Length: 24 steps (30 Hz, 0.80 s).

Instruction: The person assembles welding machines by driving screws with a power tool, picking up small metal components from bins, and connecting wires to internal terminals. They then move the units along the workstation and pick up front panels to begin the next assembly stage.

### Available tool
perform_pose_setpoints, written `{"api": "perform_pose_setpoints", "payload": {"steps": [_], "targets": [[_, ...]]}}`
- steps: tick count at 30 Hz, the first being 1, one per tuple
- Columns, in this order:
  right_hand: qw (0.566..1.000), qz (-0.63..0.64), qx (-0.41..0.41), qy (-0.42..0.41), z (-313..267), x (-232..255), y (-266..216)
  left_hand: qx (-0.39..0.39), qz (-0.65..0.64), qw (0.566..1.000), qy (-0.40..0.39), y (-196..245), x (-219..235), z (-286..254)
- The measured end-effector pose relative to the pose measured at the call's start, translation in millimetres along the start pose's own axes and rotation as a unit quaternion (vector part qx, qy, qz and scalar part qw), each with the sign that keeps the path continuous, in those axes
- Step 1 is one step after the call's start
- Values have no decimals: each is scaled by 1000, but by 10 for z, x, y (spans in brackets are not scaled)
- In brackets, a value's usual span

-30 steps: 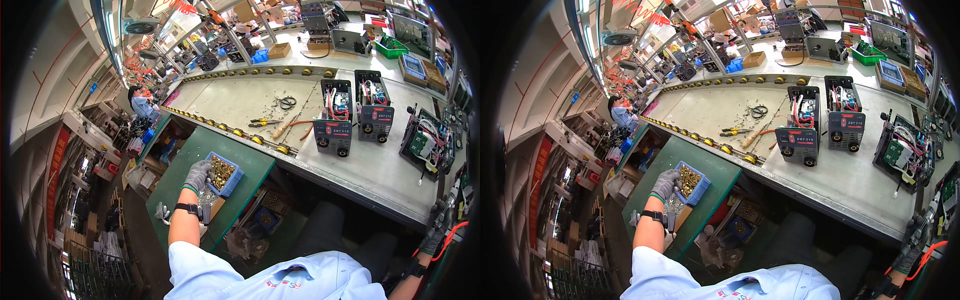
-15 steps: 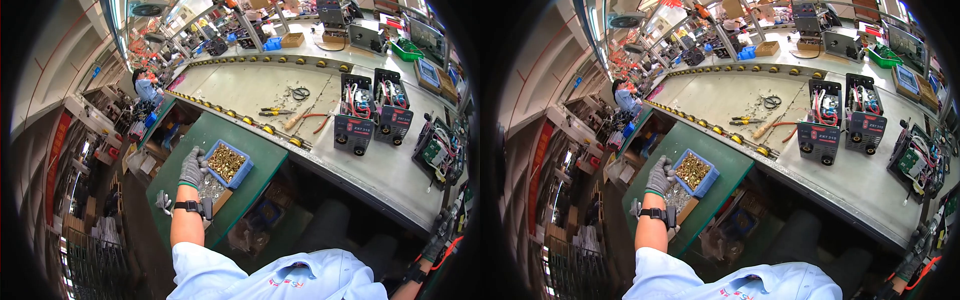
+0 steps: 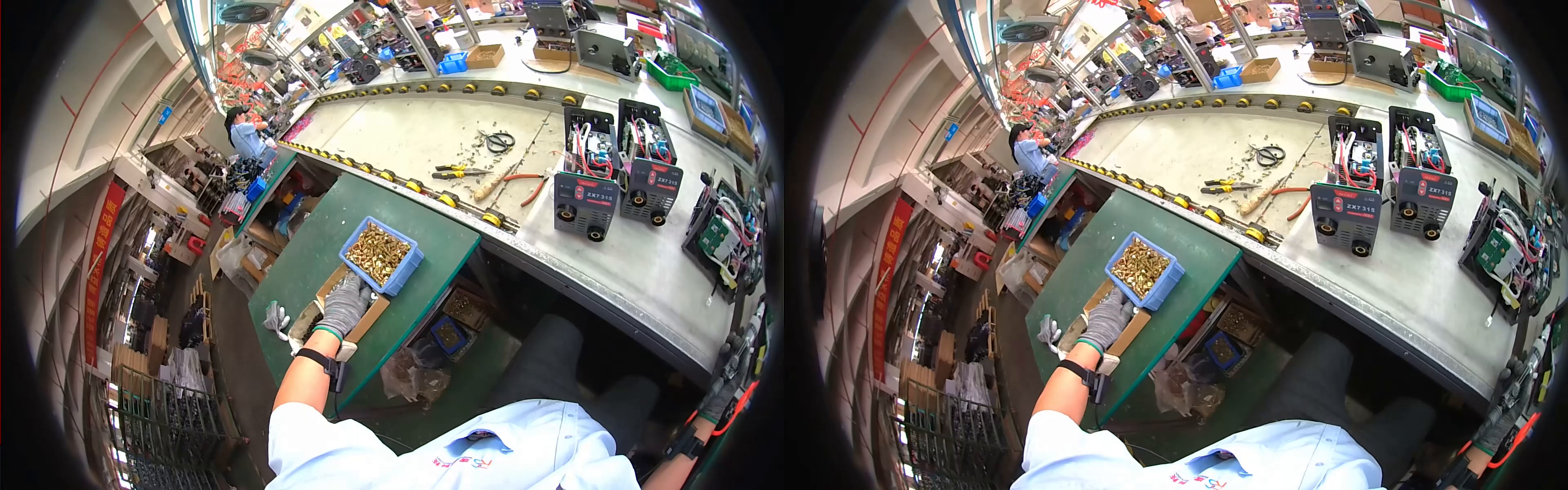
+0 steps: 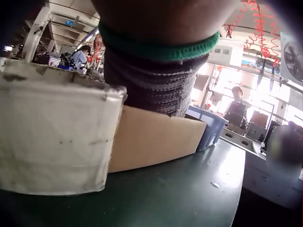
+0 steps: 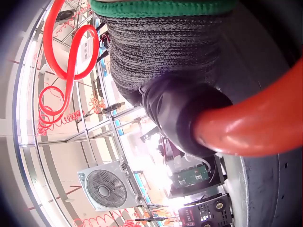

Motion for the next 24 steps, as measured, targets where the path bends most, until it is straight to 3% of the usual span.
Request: {"api": "perform_pose_setpoints", "payload": {"steps": [3,5,7,9,11,13,14,17,19,21,22,23,24], "targets": [[1000,9,-2,-18,21,-55,17,-27,62,997,42,51,47,-15],[1000,13,-6,-28,17,-95,18,40,70,996,-49,-85,-18,-20],[999,15,-10,-37,12,-131,20,27,61,997,-43,-197,44,-69],[999,17,-17,-49,14,-160,16,21,-70,996,-55,-163,270,-222],[997,22,-26,-64,31,-177,19,27,-5,997,-76,-73,414,-370],[997,29,-29,-66,53,-110,38,-37,142,984,-106,15,343,-450],[997,33,-27,-61,67,-38,52,-1,152,982,-112,-47,225,-403],[999,7,40,-29,144,136,-1,-21,174,976,-131,-94,72,-283],[998,38,31,-24,131,154,28,-29,184,976,-113,-145,-5,-209],[998,35,39,25,71,157,45,33,189,977,-97,-426,-140,-74],[998,57,35,-12,67,89,47,-43,209,976,-45,-740,-511,101],[995,78,30,-50,64,-78,51,-43,211,975,-47,-845,-442,72],[990,105,-8,-95,52,-276,82,-56,193,979,26,-885,-286,51]]}}
Point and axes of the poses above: each hand's wrist, its own z-axis towards the middle knuckle, its own x-axis out of the back of the hand, y = z × x, the point moved 8 cm from there along z, towards the middle knuckle, and after that the axes turned 13 degrees about z, right-handed, at the moved point
